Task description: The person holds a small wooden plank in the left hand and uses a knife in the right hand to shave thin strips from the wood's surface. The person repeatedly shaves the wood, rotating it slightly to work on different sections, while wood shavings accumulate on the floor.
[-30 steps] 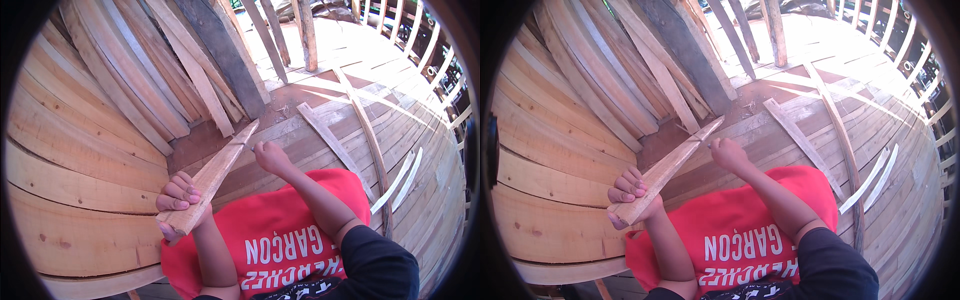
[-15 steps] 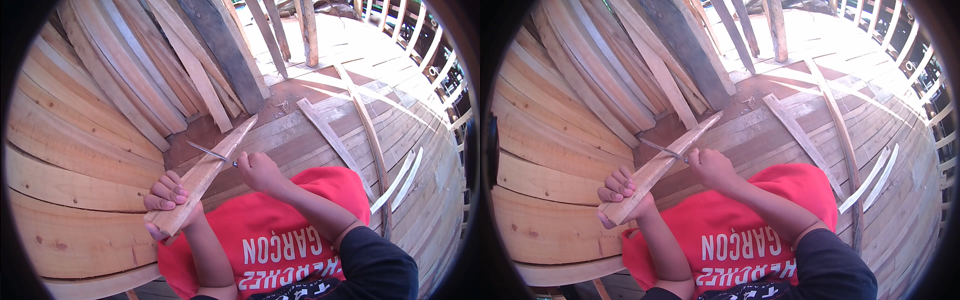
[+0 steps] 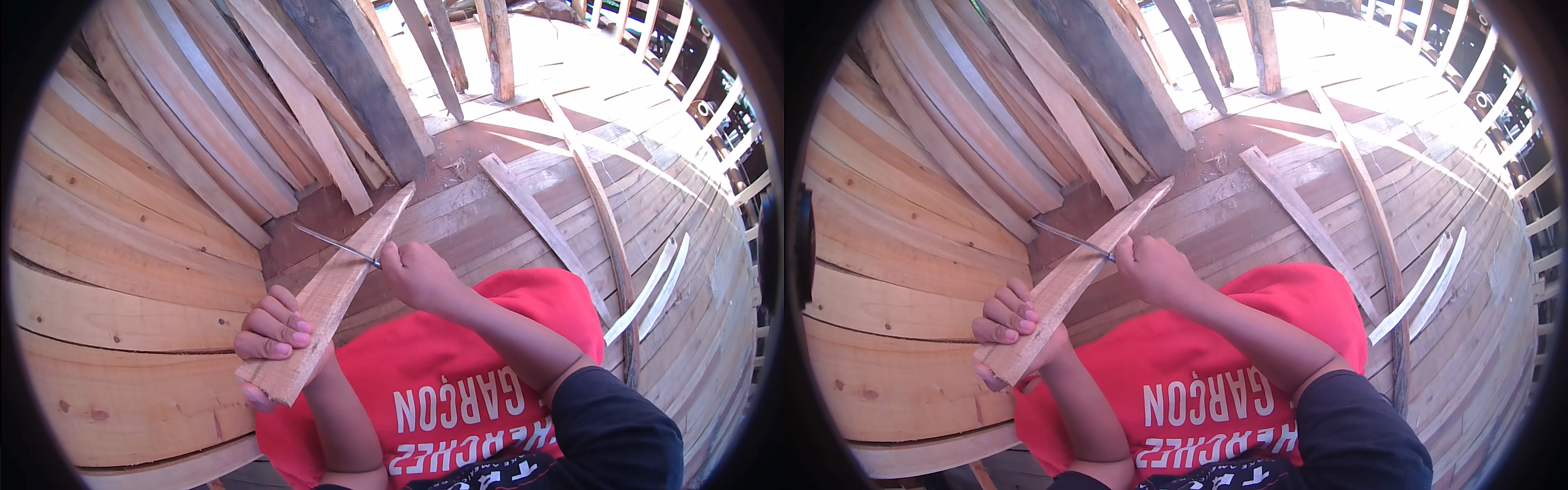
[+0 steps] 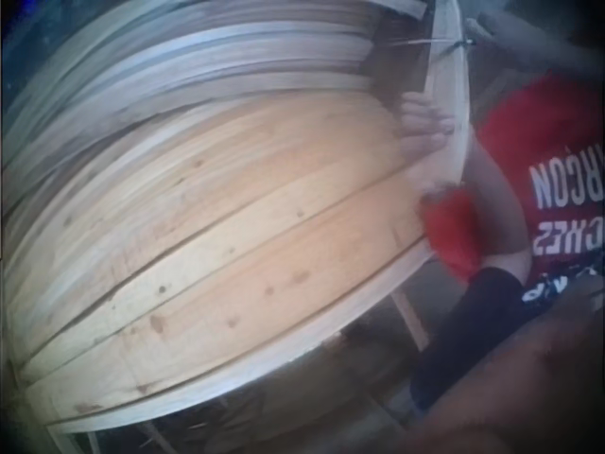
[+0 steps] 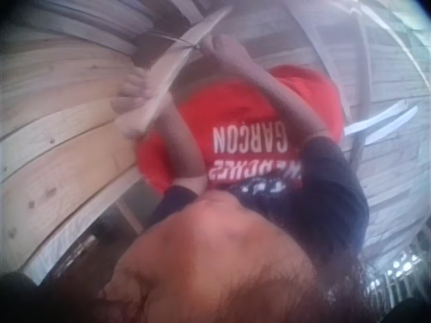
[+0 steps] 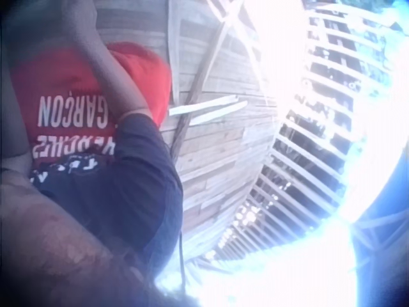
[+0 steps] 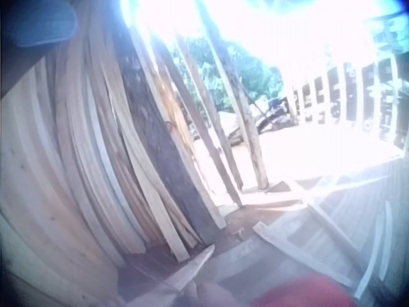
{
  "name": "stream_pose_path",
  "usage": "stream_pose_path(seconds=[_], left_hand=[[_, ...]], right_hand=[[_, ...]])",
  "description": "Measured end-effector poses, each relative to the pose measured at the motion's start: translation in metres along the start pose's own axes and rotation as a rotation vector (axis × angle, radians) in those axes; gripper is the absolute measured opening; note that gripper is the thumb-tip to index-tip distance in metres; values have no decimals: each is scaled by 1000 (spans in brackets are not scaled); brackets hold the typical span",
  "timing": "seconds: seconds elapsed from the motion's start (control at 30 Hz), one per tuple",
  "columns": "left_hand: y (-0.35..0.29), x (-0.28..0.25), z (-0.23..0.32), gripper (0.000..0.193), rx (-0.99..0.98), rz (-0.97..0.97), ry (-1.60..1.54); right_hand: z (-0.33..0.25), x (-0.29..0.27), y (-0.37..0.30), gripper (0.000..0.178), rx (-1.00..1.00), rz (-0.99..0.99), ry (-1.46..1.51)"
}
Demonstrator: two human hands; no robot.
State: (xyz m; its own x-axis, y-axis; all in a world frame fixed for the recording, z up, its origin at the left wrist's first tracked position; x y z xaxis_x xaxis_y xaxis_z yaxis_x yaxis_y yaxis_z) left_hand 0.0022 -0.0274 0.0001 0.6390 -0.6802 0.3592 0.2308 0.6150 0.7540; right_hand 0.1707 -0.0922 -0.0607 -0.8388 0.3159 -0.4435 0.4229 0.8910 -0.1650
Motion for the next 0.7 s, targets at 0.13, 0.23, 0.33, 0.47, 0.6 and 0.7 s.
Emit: stream_pose_path(seconds=[0.13, 0.23, 0.33, 0.47, 0.6, 0.7], left_hand=[[3, -1, -3, 56, -1, 27, -17], [7, 3, -3, 51, -29, 59, -35], [8, -9, 0, 50, -21, 49, -33], [5, -8, 0, 51, -35, 52, -50], [7, 0, -2, 51, -34, 46, -55], [8, -3, -1, 52, -30, 33, -61]], right_hand=[[58, 7, 32, 53, 71, 203, 12], [65, 2, 40, 53, 57, 111, 68], [23, 6, 8, 53, -37, 99, -4], [7, 16, -10, 55, -79, 129, 15], [57, 5, 37, 54, 0, 211, -42], [53, 6, 30, 54, 26, 165, -21]])
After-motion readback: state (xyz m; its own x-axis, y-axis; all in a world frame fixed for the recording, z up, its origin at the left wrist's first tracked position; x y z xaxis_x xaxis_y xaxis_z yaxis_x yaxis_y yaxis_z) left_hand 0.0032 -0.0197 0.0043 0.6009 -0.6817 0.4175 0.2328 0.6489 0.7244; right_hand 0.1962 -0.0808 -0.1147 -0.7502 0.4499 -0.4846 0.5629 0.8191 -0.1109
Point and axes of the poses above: each hand's wrist, its own y-axis towards the middle knuckle, its own x-axis out of the palm, z = x × y, the point moved 1 cm from there along y, towards the middle knuckle, and after that the axes turned 8 degrees about -x, right-handed, at the moved point
